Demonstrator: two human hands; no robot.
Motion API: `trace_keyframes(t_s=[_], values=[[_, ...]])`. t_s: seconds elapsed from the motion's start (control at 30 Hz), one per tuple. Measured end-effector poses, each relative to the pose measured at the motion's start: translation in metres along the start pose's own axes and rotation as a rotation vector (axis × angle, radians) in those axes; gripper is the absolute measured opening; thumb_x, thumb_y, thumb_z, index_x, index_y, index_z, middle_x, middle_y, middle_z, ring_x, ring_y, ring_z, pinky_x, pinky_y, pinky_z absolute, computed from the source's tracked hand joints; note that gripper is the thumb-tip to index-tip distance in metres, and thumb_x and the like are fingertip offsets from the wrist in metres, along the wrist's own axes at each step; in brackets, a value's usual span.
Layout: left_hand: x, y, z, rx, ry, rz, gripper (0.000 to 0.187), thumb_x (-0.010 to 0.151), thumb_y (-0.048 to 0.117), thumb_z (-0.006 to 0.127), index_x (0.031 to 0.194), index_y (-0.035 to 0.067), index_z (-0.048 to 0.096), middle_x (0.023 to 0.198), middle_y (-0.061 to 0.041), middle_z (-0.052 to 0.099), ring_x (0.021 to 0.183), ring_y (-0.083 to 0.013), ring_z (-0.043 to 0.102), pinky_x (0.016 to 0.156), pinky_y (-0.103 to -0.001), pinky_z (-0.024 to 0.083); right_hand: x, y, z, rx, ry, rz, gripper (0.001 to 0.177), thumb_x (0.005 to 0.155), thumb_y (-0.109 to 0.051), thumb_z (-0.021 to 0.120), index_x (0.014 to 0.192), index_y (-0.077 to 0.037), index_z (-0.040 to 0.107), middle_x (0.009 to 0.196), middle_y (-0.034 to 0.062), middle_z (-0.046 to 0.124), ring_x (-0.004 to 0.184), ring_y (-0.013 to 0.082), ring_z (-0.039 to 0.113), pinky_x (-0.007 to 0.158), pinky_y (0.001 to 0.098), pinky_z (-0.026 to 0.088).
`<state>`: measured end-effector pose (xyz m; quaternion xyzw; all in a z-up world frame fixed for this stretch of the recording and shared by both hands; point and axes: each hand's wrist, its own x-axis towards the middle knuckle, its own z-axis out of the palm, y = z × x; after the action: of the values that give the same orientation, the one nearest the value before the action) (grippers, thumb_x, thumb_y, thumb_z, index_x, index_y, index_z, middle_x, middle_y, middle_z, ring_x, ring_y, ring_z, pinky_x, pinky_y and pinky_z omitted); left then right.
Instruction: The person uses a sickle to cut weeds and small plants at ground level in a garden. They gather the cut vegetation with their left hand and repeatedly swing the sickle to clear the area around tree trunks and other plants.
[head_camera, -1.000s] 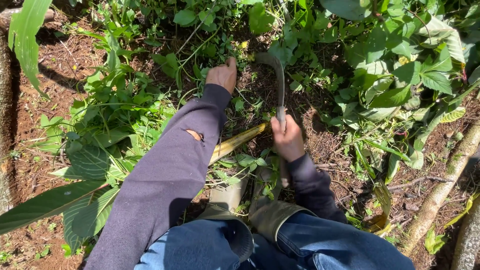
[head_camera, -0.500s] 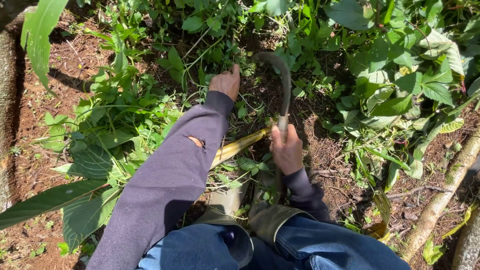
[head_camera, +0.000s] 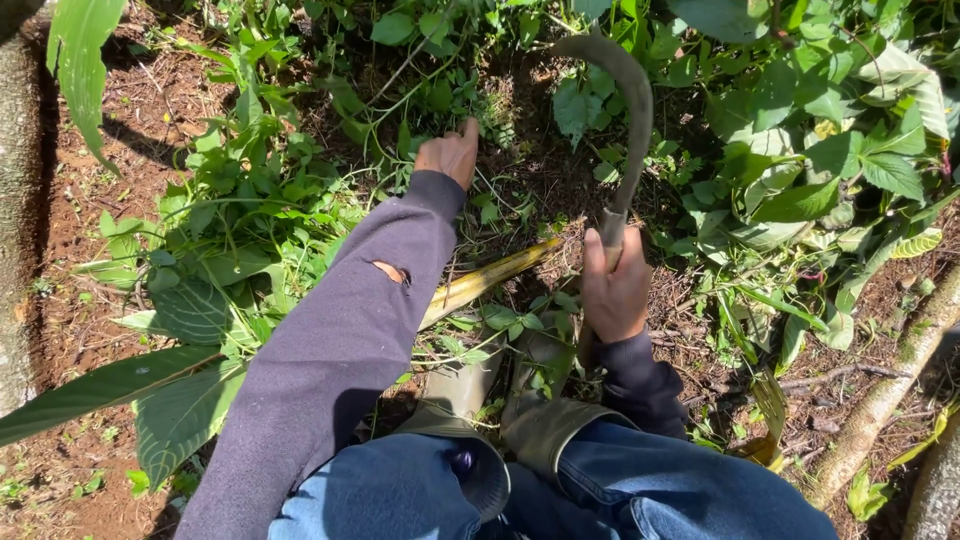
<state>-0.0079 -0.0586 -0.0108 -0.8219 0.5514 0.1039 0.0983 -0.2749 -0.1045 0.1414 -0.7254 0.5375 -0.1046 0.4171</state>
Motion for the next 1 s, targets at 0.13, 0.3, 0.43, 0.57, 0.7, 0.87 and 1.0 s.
trace_keyframes(t_s=[0.13, 0.3, 0.43, 0.57, 0.7, 0.87, 1.0], values=[[-0.009, 0.006, -0.003, 0.015, -0.011, -0.006, 0.027, 0.098, 0.018, 0.057, 0.122, 0.011, 0.048, 0.076, -0.005, 0.068, 0.056, -0.0169, 0.07, 0.058, -0.035, 0.06, 0.013, -0.007, 0.008, 0.238, 0.139, -0.293, 0.018, 0.109, -0.022, 0.051, 0.101, -0.006, 0.056, 0.059, 0.01, 0.057, 0.046, 0.0174, 0.055, 0.044, 0.0306, 0.05], [-0.001, 0.001, -0.015, 0.092, -0.027, 0.022, 0.029, 0.099, 0.017, 0.056, 0.127, 0.011, 0.049, 0.076, -0.004, 0.069, 0.053, -0.0132, 0.066, 0.057, -0.031, 0.057, -0.007, 0.048, 0.036, -0.001, -0.142, 0.046, 0.038, 0.1, -0.039, 0.062, 0.096, -0.001, 0.062, 0.069, 0.0289, 0.065, 0.065, 0.0449, 0.07, 0.054, 0.0504, 0.052], [-0.015, 0.003, -0.006, 0.042, -0.031, -0.014, 0.03, 0.1, 0.019, 0.055, 0.128, 0.012, 0.049, 0.075, -0.002, 0.067, 0.054, -0.0128, 0.066, 0.056, -0.031, 0.057, -0.002, -0.002, -0.008, 0.078, 0.014, -0.132, 0.03, 0.108, -0.033, 0.055, 0.1, -0.004, 0.059, 0.065, 0.0164, 0.061, 0.054, 0.027, 0.063, 0.051, 0.0375, 0.053], [-0.006, 0.003, -0.004, 0.045, -0.001, -0.013, 0.031, 0.1, 0.02, 0.057, 0.129, 0.012, 0.051, 0.075, -0.003, 0.068, 0.056, -0.0136, 0.068, 0.057, -0.03, 0.058, 0.031, -0.026, 0.006, 0.32, 0.155, -0.443, 0.019, 0.109, -0.019, 0.049, 0.106, -0.002, 0.057, 0.061, 0.0062, 0.059, 0.044, 0.014, 0.056, 0.042, 0.0271, 0.048], [-0.008, 0.002, -0.008, 0.091, 0.017, 0.016, 0.033, 0.098, 0.018, 0.057, 0.129, 0.012, 0.051, 0.07, -0.001, 0.066, 0.053, -0.0113, 0.065, 0.057, -0.028, 0.057, 0.0, 0.026, 0.037, 0.184, -0.033, -0.514, 0.017, 0.104, -0.016, 0.061, 0.097, 0.0, 0.059, 0.055, 0.0182, 0.059, 0.039, 0.0303, 0.056, 0.04, 0.04, 0.047], [-0.02, 0.002, -0.01, 0.045, 0.089, -0.057, 0.026, 0.096, 0.019, 0.058, 0.121, 0.013, 0.051, 0.069, 0.0, 0.065, 0.052, -0.0132, 0.065, 0.055, -0.03, 0.056, 0.001, -0.022, -0.001, 0.137, 0.091, -0.195, 0.026, 0.105, -0.031, 0.063, 0.091, -0.01, 0.058, 0.056, 0.0113, 0.062, 0.05, 0.0176, 0.061, 0.048, 0.0283, 0.047], [-0.016, 0.002, 0.002, 0.043, 0.152, -0.065, 0.024, 0.095, 0.02, 0.061, 0.116, 0.013, 0.052, 0.067, -0.002, 0.065, 0.053, -0.0151, 0.067, 0.056, -0.032, 0.057, 0.026, -0.001, 0.028, 0.23, 0.136, -0.328, 0.022, 0.106, -0.026, 0.058, 0.09, -0.01, 0.056, 0.056, 0.0103, 0.06, 0.046, 0.0194, 0.059, 0.046, 0.0297, 0.048]])
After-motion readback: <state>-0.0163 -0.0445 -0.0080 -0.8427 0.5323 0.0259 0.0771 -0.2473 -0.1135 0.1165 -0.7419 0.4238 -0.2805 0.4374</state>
